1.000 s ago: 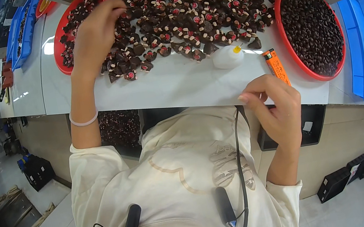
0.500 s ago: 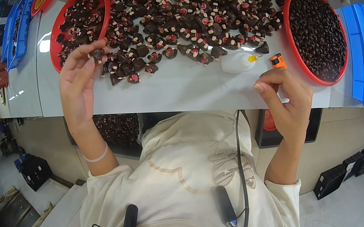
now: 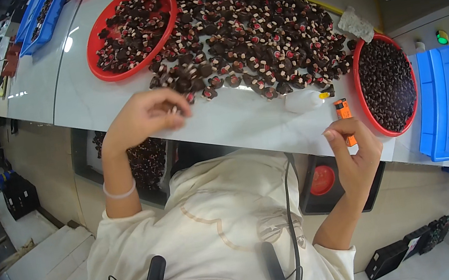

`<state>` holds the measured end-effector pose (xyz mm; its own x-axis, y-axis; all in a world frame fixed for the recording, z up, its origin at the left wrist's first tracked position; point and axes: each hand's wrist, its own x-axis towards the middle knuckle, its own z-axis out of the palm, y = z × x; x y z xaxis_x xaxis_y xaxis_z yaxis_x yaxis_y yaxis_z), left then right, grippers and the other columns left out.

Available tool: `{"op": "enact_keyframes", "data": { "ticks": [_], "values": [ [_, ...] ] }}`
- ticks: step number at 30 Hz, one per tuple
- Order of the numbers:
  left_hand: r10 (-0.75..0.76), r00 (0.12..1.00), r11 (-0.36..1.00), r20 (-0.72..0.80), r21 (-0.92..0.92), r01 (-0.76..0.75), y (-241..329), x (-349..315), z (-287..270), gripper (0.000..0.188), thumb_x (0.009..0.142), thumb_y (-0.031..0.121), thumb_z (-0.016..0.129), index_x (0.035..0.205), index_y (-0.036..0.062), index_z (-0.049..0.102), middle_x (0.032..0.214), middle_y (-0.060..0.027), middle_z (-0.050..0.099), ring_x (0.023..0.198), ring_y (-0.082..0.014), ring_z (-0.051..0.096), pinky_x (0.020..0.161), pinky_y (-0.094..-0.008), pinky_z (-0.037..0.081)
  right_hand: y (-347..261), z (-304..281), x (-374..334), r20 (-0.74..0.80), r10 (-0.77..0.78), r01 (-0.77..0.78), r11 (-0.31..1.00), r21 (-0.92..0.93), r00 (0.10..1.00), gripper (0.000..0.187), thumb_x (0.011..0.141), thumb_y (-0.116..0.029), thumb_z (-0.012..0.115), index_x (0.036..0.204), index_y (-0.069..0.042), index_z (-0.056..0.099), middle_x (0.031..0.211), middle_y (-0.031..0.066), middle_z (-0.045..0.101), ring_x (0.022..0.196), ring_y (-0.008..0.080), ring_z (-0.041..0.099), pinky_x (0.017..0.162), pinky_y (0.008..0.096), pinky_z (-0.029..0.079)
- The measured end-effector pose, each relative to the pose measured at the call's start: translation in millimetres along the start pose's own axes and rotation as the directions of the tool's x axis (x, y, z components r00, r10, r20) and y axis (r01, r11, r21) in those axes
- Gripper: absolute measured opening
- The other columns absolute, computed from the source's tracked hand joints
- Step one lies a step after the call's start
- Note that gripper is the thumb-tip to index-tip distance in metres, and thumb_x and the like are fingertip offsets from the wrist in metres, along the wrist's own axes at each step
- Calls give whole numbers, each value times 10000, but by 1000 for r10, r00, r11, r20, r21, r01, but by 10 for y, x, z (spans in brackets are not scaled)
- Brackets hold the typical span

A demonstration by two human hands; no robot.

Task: The person assembles small decorative items by applying adhesive with a precision glue bottle and attaching pieces together by hand, sorting items into trays on the workbench.

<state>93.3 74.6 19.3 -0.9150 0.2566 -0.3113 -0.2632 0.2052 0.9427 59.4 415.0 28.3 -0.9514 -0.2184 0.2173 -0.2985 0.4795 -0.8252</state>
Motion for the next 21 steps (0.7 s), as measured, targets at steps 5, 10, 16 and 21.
{"op": "enact_keyframes", "data": {
  "ticks": [5, 10, 16, 21],
  "values": [
    [189, 974, 980, -124, 88, -179, -84, 284, 15, 168, 770, 68, 642, 917, -3, 603, 839, -38, 616, 733, -84, 569, 679, -224, 461, -265, -57, -38, 66, -194, 202, 966, -163, 979, 101, 714, -3, 660, 730, 12, 562, 660, 59, 577, 553, 127, 489, 534, 229, 382],
    [342, 915, 933, -215, 190, -304, -149, 285, 195, 194, 762, 57, 652, 938, -12, 604, 862, -33, 613, 707, -65, 560, 655, -200, 448, -680, -106, -107, 142, -328, 346, 929, -134, 934, 127, 668, -13, 685, 715, -1, 568, 664, 69, 586, 566, 163, 537, 519, 263, 414],
    [419, 853, 905, -310, 63, -421, -308, 251, 259, 186, 800, 89, 631, 951, -19, 615, 891, -51, 626, 824, -106, 595, 718, -235, 472, -1366, 190, -222, 490, -737, 736, 630, 249, 465, 213, 612, -104, 700, 760, -8, 580, 668, 79, 558, 558, 212, 558, 480, 289, 430],
    [448, 854, 887, -264, 15, -461, -403, 229, 193, 203, 819, 61, 608, 1004, -23, 602, 950, -51, 623, 846, -105, 584, 767, -238, 478, -1871, 523, -451, 481, -867, 758, 398, 517, 127, 266, 553, -124, 628, 772, 18, 578, 639, 50, 481, 485, 158, 464, 403, 268, 355]
  ]
}}
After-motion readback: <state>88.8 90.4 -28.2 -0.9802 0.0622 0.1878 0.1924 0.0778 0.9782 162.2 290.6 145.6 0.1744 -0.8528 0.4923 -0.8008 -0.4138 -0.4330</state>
